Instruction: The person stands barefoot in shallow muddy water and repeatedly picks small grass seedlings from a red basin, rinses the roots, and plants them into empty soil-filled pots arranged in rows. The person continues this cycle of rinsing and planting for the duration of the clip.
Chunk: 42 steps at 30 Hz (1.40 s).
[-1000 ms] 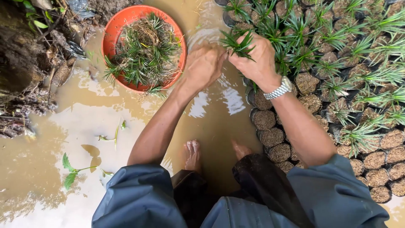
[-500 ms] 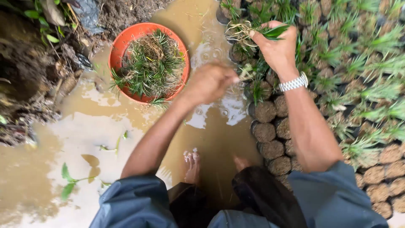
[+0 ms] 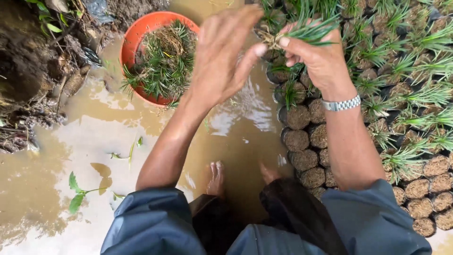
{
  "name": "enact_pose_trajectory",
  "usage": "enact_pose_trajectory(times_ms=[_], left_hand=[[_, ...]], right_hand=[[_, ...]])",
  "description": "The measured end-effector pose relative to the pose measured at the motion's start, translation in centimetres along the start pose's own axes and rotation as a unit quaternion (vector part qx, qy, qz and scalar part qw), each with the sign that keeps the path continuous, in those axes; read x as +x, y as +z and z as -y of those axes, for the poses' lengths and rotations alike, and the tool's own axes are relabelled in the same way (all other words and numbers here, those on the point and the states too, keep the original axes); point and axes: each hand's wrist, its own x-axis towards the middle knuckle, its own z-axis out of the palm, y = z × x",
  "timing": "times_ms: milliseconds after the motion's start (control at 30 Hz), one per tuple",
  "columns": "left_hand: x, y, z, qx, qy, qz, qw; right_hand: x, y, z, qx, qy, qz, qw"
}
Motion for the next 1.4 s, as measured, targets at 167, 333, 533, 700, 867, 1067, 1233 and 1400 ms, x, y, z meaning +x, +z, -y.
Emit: enact_pose_trajectory(times_ms=[167, 333, 533, 700, 867, 1067, 1233, 1400], left_hand=[[-0.4, 3.7, 0.6, -0.157, -0.044, 0.059, 0.985], [-0.2, 3.3, 0.6, -0.367, -0.178, 0.028, 0.913], [-0.7, 4.2, 0.3, -0.422, -0.252, 0.232, 0.839], [-0.9, 4.4, -1.2, -0.282, -0.236, 0.165, 0.915], [-2.1, 5.5, -1.2, -0.116, -0.047, 0.058, 0.99], [-2.2, 4.6, -3.7, 0.308, 0.042, 0.072, 0.948], [0.4, 1.5, -2.8, 0.211, 0.122, 0.023, 0.969], [2.5, 0.6, 1.6, -0.426, -0.049, 0.107, 0.897]], right_hand=[[-0.7, -0.5, -0.2, 0.188, 0.0, 0.067, 0.98], [-1.1, -0.5, -1.2, 0.22, 0.04, 0.191, 0.956], [-1.6, 2.4, 0.6, -0.047, -0.019, 0.116, 0.992], [-0.7, 1.2, -1.8, 0.102, -0.032, -0.069, 0.992], [-0.9, 0.8, -0.6, 0.136, 0.105, -0.085, 0.981], [-1.3, 1.7, -0.1, 0.044, 0.036, -0.102, 0.993], [-2.2, 1.5, -0.3, -0.152, -0.13, 0.004, 0.98], [-3.0, 0.4, -1.3, 0.184, 0.025, 0.141, 0.972]])
